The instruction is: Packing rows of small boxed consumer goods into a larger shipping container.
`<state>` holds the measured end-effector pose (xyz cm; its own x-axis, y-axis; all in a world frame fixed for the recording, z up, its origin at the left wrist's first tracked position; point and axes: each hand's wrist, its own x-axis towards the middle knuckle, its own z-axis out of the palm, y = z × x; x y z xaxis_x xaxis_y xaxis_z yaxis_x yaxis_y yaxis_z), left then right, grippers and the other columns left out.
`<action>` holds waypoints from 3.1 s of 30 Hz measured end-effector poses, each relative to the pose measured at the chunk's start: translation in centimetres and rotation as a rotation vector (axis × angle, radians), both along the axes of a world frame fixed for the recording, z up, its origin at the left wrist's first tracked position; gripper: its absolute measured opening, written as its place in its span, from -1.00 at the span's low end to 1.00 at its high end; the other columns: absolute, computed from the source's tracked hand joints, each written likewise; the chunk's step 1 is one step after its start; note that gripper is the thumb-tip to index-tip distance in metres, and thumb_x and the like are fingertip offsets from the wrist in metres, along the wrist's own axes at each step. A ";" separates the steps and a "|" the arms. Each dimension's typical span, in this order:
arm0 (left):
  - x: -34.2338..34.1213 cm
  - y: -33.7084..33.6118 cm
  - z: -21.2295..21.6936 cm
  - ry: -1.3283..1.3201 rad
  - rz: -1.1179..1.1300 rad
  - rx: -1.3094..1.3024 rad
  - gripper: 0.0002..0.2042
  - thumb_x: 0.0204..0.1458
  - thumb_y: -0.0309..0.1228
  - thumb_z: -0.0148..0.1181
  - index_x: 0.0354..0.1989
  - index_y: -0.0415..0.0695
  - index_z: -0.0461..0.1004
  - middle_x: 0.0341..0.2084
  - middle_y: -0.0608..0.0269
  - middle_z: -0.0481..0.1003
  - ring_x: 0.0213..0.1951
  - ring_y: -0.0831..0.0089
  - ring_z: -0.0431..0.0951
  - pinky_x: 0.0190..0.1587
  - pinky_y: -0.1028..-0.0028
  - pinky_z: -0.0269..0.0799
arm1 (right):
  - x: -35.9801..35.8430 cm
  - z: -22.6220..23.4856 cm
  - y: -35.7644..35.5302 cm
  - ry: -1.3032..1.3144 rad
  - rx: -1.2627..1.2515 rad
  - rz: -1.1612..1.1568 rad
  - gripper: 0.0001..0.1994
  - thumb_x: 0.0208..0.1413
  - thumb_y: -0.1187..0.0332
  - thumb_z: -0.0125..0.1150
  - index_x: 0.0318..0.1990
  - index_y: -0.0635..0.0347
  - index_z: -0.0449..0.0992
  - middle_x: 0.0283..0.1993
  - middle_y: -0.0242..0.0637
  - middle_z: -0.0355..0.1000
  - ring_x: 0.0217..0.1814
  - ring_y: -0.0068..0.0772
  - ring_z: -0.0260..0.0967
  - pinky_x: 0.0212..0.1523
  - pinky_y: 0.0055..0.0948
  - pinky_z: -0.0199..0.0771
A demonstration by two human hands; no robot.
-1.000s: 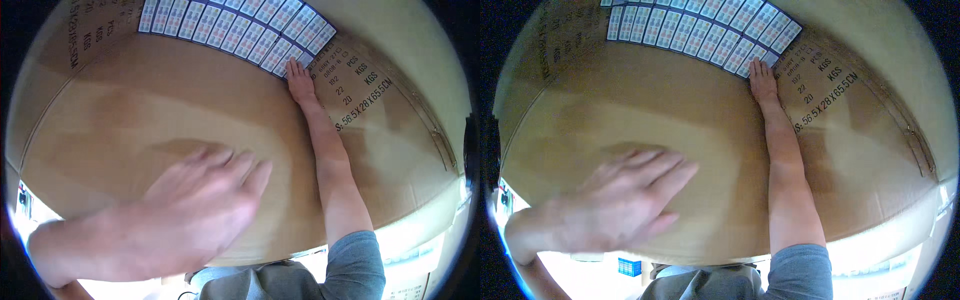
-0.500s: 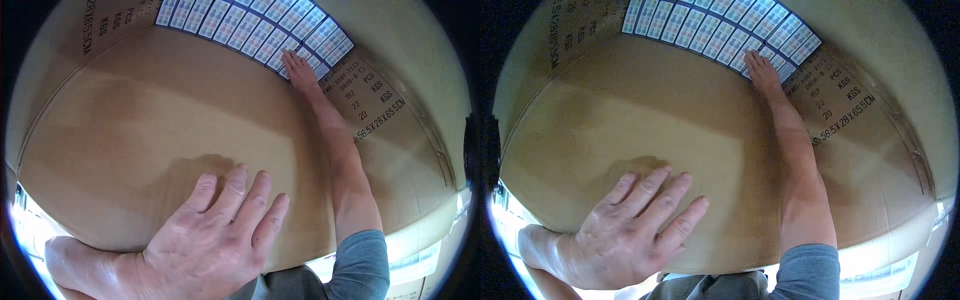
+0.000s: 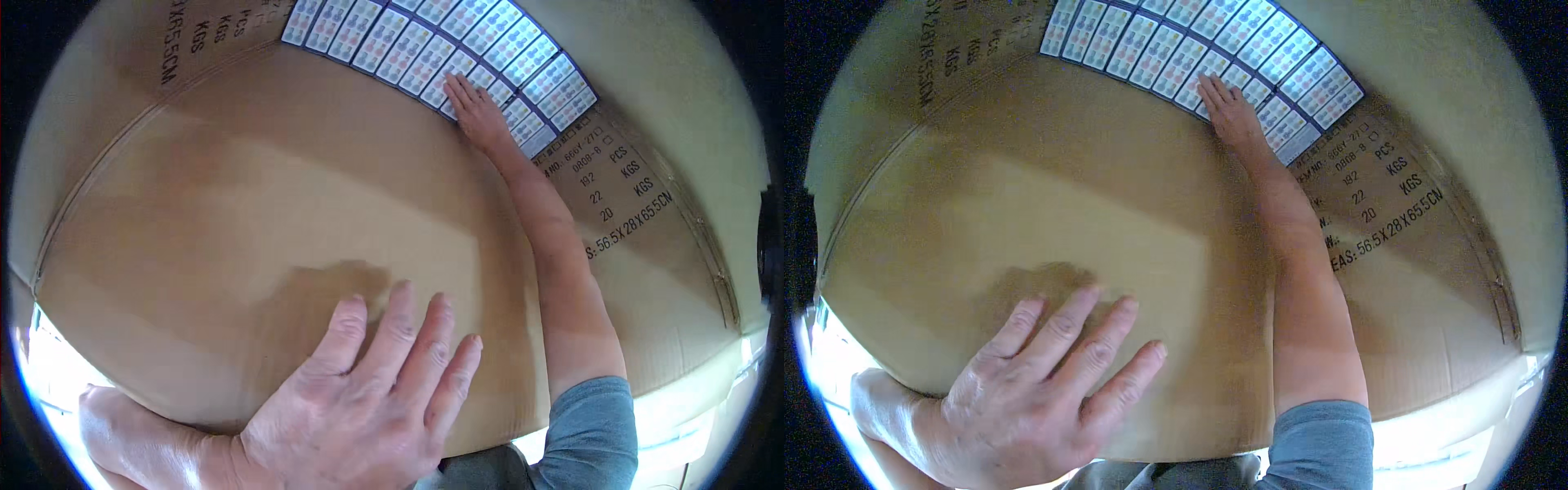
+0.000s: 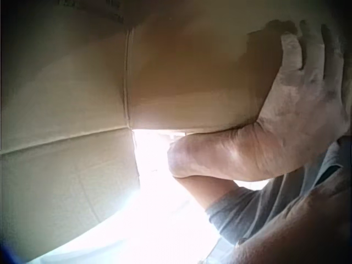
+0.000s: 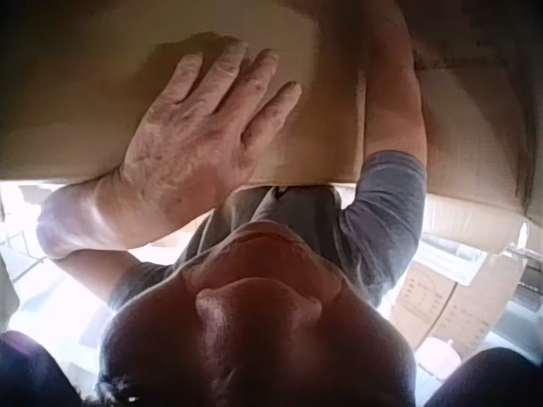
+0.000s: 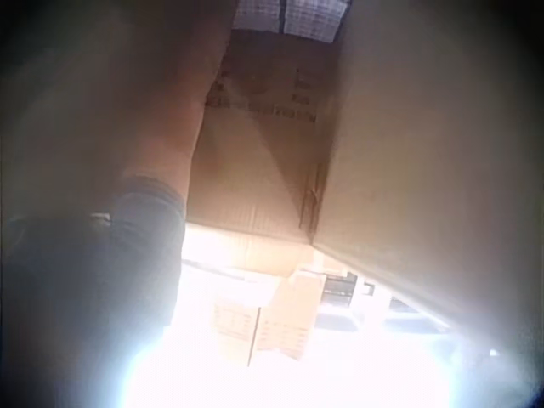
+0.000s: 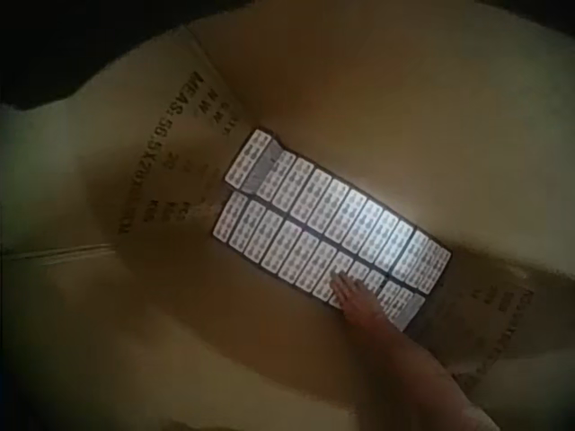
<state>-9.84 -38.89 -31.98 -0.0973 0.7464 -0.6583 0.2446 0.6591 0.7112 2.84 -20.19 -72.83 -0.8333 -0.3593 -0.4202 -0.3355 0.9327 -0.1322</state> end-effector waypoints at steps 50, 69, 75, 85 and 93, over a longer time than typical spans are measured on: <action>-4.5 -2.6 0.4 0.434 -0.329 0.051 -0.61 -0.10 -0.30 -0.06 -0.07 -0.14 0.39 -0.10 -0.03 0.37 -0.03 0.07 0.35 0.01 0.09 0.18 | -19.0 0.7 -15.7 0.094 0.021 0.126 -0.45 0.04 0.29 -0.11 0.22 0.18 0.03 0.32 -0.28 -0.07 0.35 -0.33 -0.15 0.13 -0.26 0.07; -2.6 6.2 15.7 -1.015 0.029 0.721 -0.69 -0.01 -0.44 -0.04 -0.07 -0.23 0.36 -0.15 -0.10 0.37 -0.12 0.09 0.41 -0.11 0.24 0.37 | 0.0 26.1 5.5 -0.617 -0.063 -0.649 -0.70 0.04 0.35 -0.10 -0.07 0.25 0.34 -0.13 0.01 0.38 -0.02 -0.04 0.32 -0.07 -0.18 0.36; -1.2 11.4 21.9 -1.334 -0.191 0.980 -0.78 -0.01 -0.47 0.01 -0.17 -0.19 0.46 -0.34 -0.17 0.43 -0.39 0.11 0.50 -0.43 0.36 0.45 | 0.6 31.0 4.6 -0.520 -0.238 -0.777 -0.66 0.03 0.30 -0.04 -0.05 0.26 0.30 -0.10 -0.01 0.37 0.00 -0.05 0.30 -0.06 -0.18 0.34; 8.2 14.6 22.6 -1.011 0.344 1.046 -0.82 -0.09 -0.43 0.16 -0.31 -0.18 0.55 -0.46 0.09 0.45 -0.42 0.27 0.48 -0.42 0.46 0.42 | 5.8 30.5 6.8 -0.585 -0.302 -0.806 -0.62 0.00 0.28 0.00 -0.03 0.25 0.28 -0.06 -0.03 0.35 0.02 -0.05 0.28 -0.01 -0.19 0.32; 5.0 17.2 11.2 -0.244 -0.049 0.675 -0.68 -0.11 -0.43 0.02 -0.13 -0.26 0.38 -0.30 0.10 0.46 -0.20 0.34 0.46 -0.15 0.50 0.35 | 7.7 29.8 9.4 -0.657 -0.205 -0.917 -0.71 0.04 0.40 -0.15 -0.11 0.21 0.42 0.05 -0.12 0.30 0.13 -0.18 0.22 0.07 -0.26 0.26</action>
